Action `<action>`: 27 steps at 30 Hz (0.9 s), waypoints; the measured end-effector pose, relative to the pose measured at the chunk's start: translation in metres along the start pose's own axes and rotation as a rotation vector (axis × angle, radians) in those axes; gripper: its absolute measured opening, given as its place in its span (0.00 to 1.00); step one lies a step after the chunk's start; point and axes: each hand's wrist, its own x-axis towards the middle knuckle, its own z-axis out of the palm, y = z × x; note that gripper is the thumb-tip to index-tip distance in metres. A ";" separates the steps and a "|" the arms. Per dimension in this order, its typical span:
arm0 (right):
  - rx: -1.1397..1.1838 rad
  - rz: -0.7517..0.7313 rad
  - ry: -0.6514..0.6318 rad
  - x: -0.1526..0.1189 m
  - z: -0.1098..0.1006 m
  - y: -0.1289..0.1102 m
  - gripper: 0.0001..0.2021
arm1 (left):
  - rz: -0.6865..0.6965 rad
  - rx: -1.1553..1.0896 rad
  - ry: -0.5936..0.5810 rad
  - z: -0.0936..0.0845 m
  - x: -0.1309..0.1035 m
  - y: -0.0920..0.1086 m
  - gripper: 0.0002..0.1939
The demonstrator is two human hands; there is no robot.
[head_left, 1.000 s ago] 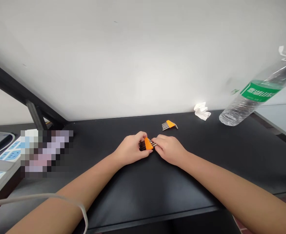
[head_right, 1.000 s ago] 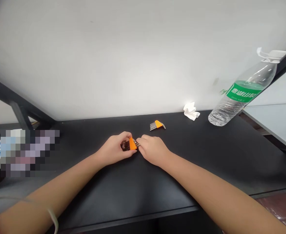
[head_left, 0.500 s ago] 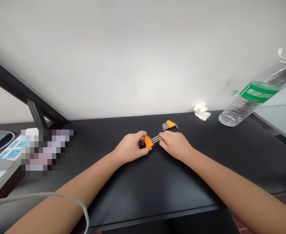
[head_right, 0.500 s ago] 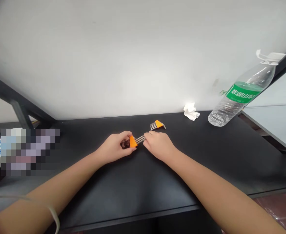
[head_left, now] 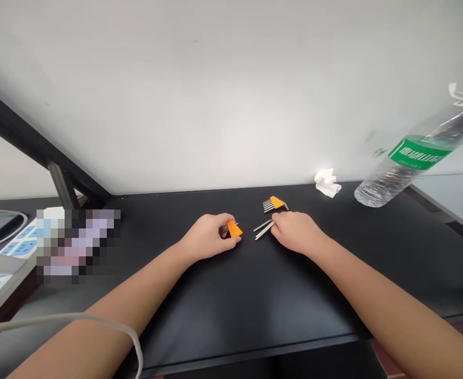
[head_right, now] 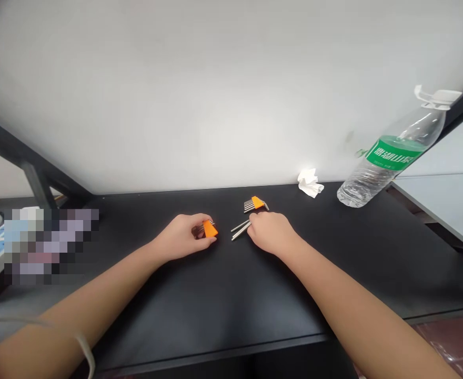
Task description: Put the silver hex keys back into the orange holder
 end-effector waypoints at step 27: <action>0.285 0.062 0.080 -0.007 -0.002 -0.015 0.07 | 0.001 0.099 -0.003 0.007 0.005 -0.007 0.21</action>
